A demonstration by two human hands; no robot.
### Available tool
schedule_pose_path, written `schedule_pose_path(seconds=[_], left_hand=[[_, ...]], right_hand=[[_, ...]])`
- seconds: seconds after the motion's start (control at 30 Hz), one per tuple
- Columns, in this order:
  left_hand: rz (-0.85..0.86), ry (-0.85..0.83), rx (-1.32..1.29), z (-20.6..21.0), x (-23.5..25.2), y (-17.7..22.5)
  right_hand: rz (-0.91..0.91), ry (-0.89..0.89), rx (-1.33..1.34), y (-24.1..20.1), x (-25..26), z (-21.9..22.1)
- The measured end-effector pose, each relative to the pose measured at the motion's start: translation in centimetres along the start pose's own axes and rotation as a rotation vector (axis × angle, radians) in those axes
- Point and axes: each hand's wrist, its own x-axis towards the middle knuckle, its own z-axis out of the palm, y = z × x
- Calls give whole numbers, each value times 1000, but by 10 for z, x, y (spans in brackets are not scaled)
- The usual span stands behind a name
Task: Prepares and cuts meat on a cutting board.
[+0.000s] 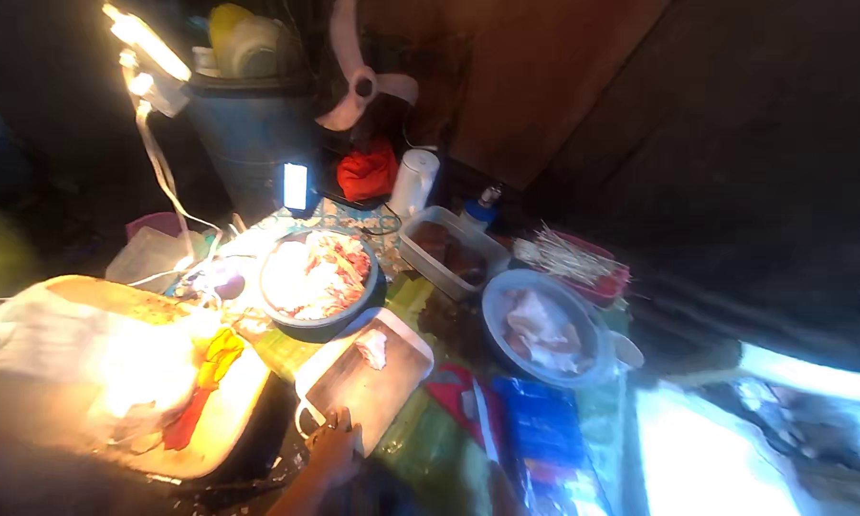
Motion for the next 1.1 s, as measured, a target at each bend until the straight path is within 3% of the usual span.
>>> schedule_pose_path(seconds=[0.23,0.43,0.57,0.73,0.87,1.0,1.1], left_hand=[[-11,-55,71,-5,3,3],[-16,-62,110,-8,7,5],[-41,-70,113,-6,10,5],[77,-47,79,-18,12,0],[59,-32,77,-3,18,-6],[31,-19,66,-5,15,-1],[34,-31,73,-6,12,1]], right_hand=[[177,-115,-103,-33,62,10],[105,-96,-151,-6,17,-6],[129,-170,-100,-36,54,1],[137,-54,-117,-82,101,-15],[217,7,-191,-68,109,-10],[268,-54,-108,-48,99,5],[258,-40,-26,-44,57,22]])
